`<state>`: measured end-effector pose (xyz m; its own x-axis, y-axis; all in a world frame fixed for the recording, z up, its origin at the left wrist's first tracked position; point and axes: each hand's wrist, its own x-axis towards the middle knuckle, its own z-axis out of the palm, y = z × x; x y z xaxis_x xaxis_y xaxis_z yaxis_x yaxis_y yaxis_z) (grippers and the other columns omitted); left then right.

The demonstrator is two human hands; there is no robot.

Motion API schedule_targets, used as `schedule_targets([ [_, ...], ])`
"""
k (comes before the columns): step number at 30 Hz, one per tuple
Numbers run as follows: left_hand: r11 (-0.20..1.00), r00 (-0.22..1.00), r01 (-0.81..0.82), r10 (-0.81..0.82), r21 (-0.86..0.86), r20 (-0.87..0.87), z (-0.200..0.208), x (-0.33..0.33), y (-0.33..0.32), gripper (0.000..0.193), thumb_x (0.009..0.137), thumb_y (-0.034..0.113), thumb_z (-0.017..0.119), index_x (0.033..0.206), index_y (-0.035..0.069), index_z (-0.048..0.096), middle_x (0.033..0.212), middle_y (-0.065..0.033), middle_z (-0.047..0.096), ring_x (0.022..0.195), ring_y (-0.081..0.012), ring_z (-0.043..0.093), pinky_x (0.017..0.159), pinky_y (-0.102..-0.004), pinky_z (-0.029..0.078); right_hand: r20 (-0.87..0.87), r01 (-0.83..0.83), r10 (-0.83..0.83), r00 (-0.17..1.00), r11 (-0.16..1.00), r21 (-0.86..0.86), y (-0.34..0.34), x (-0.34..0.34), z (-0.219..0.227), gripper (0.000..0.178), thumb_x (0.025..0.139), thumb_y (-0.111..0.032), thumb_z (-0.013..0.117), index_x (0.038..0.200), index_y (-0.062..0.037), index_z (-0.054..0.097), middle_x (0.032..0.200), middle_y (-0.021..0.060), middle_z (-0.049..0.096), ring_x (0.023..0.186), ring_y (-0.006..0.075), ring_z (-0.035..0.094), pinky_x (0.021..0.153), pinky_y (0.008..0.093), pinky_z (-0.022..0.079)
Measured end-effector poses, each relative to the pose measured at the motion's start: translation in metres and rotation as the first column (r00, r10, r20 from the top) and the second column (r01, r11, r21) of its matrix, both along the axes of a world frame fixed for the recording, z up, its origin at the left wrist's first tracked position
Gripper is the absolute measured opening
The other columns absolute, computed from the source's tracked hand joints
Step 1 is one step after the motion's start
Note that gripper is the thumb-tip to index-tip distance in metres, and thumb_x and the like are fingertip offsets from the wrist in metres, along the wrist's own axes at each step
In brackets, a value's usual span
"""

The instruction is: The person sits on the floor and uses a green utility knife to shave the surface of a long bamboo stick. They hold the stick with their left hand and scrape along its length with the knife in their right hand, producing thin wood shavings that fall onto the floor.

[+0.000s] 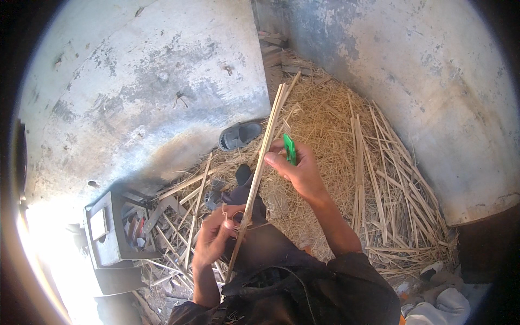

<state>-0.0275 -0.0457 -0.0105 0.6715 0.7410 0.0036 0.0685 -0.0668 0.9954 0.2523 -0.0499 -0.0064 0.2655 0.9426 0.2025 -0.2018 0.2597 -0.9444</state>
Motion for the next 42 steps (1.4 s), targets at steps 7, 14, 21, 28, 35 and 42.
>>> schedule_targets([
  [7, 0.987, 0.987, -0.158, 0.158, 0.023, 0.014, 0.011, -0.031, 0.032, 0.043, 0.117, 0.027, 0.049, 0.118, -0.008, 0.076, 0.11, -0.0154, 0.079, 0.093, -0.0162, 0.072, 0.085, -0.0323, 0.058, -0.05, 0.081, -0.078, 0.996, 0.995, 0.062, -0.002, 0.004, 0.002, 0.017, 0.098, -0.016, 0.075, 0.108, -0.0026, 0.07, 0.069, -0.0027, 0.058, 0.051, 0.0033, 0.042, 0.047, 0.024, 0.031],
  [14, 0.569, 0.717, -0.618, 0.691, 0.543, 0.092, 0.035, -0.04, 0.053, 0.021, 0.106, 0.015, 0.069, 0.113, -0.003, 0.08, 0.106, -0.0122, 0.078, 0.091, -0.0132, 0.068, 0.081, -0.0277, 0.053, -0.125, 0.303, -0.287, 0.95, 0.943, 0.139, -0.005, 0.012, 0.026, 0.02, 0.097, -0.018, 0.075, 0.109, -0.0024, 0.071, 0.065, -0.0048, 0.053, 0.05, 0.003, 0.04, 0.047, 0.0239, 0.028],
  [21, 0.895, 0.972, -0.2, 0.131, 0.398, 0.193, 0.074, 0.042, 0.015, 0.051, 0.093, 0.02, 0.084, 0.136, -0.002, 0.066, 0.112, -0.0117, 0.072, 0.105, -0.0197, 0.068, 0.093, -0.0345, 0.054, -0.052, 0.263, -0.258, 0.965, 0.95, 0.166, -0.006, 0.003, 0.046, 0.019, 0.099, -0.018, 0.073, 0.107, -0.001, 0.072, 0.062, -0.0053, 0.052, 0.05, 0.0024, 0.04, 0.048, 0.0237, 0.028],
  [28, 0.958, 0.959, 0.276, -0.269, -0.072, 0.092, 0.04, 0.076, 0.012, 0.037, 0.107, 0.028, 0.07, 0.128, -0.002, 0.061, 0.103, -0.0048, 0.068, 0.102, -0.0137, 0.066, 0.091, -0.0328, 0.053, -0.029, 0.142, -0.139, 0.99, 0.969, 0.2, -0.005, 0.01, 0.045, 0.026, 0.104, -0.019, 0.066, 0.117, 0.0025, 0.071, 0.072, 0.0008, 0.06, 0.053, 0.0034, 0.041, 0.054, 0.0223, 0.028],
  [35, 0.936, 0.917, 0.348, -0.327, -0.057, 0.229, 0.013, 0.072, 0.012, 0.037, 0.109, 0.04, 0.065, 0.105, 0.004, 0.059, 0.086, 0.0034, 0.053, 0.077, -0.0059, 0.046, 0.068, -0.0246, 0.038, 0.07, 0.204, -0.221, 0.973, 0.96, 0.193, -0.012, 0.016, 0.046, 0.025, 0.103, -0.019, 0.067, 0.117, 0.0018, 0.07, 0.071, -0.0022, 0.055, 0.054, 0.0027, 0.041, 0.053, 0.022, 0.029],
  [42, 0.989, 0.985, 0.149, -0.148, -0.012, 0.087, 0.02, 0.073, 0.006, 0.031, 0.109, 0.034, 0.065, 0.102, 0.004, 0.058, 0.084, 0.0044, 0.05, 0.079, -0.0057, 0.044, 0.067, -0.0267, 0.038, 0.366, 0.167, -0.279, 0.888, 0.937, 0.307, -0.019, 0.028, 0.01, 0.033, 0.103, -0.032, 0.067, 0.12, -0.0041, 0.071, 0.084, 0.0027, 0.065, 0.062, 0.0073, 0.05, 0.054, 0.0275, 0.039],
])
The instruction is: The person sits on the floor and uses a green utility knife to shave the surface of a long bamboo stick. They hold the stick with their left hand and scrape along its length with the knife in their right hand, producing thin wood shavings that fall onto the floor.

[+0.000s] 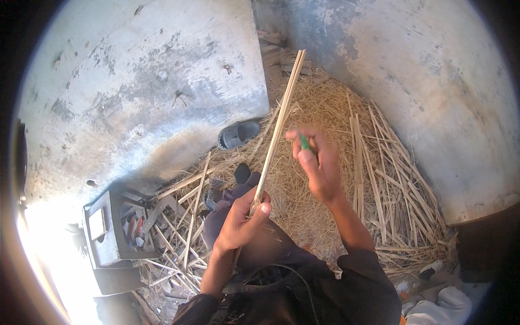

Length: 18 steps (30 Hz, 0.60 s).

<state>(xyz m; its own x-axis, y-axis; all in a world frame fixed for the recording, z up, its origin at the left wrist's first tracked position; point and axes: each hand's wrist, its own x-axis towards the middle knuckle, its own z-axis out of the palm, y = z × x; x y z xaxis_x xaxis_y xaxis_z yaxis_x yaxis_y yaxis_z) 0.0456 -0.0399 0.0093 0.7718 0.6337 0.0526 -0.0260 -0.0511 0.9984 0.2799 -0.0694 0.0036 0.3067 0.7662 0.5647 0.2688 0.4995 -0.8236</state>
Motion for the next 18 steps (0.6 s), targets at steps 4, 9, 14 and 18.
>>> schedule_targets([
  [4, 0.999, 0.998, -0.024, 0.026, 0.043, -0.051, 0.002, -0.003, -0.001, 0.022, 0.108, 0.024, 0.065, 0.104, 0.004, 0.058, 0.082, 0.0002, 0.053, 0.077, -0.0074, 0.047, 0.066, -0.0289, 0.039, 0.429, 0.028, -0.018, 0.903, 0.999, -0.016, -0.016, -0.003, -0.014, 0.04, 0.102, -0.041, 0.07, 0.121, -0.0063, 0.073, 0.084, 0.0086, 0.066, 0.066, 0.0173, 0.061, 0.058, 0.0353, 0.047],
  [9, 0.993, 0.996, -0.093, 0.094, 0.079, -0.005, 0.004, 0.0, -0.002, 0.018, 0.105, 0.015, 0.068, 0.108, -0.001, 0.06, 0.076, -0.0091, 0.061, 0.071, -0.0142, 0.055, 0.065, -0.0346, 0.044, 0.544, 0.008, -0.013, 0.839, 1.0, 0.011, -0.024, -0.017, -0.02, 0.045, 0.095, -0.048, 0.077, 0.119, -0.0096, 0.079, 0.079, 0.0062, 0.067, 0.062, 0.0237, 0.066, 0.053, 0.0364, 0.049],
  [14, 0.986, 0.994, -0.099, 0.104, 0.135, -0.025, -0.003, -0.001, -0.003, 0.018, 0.1, 0.008, 0.07, 0.11, -0.002, 0.058, 0.078, -0.0116, 0.064, 0.066, -0.0183, 0.059, 0.061, -0.034, 0.046, 0.585, 0.021, -0.038, 0.81, 0.999, 0.035, -0.027, -0.024, -0.017, 0.047, 0.092, -0.045, 0.081, 0.123, -0.0102, 0.079, 0.079, 0.0041, 0.071, 0.061, 0.0227, 0.068, 0.052, 0.0361, 0.051],
  [18, 0.982, 0.989, -0.145, 0.141, 0.12, 0.037, -0.006, 0.003, -0.007, 0.018, 0.096, 0.003, 0.069, 0.108, -0.002, 0.056, 0.08, -0.0161, 0.068, 0.063, -0.0241, 0.065, 0.056, -0.0344, 0.048, 0.62, 0.009, -0.028, 0.784, 0.999, 0.034, -0.028, -0.025, -0.011, 0.046, 0.091, -0.044, 0.082, 0.122, -0.0099, 0.079, 0.077, 0.0039, 0.072, 0.06, 0.0219, 0.069, 0.052, 0.0347, 0.052],
])
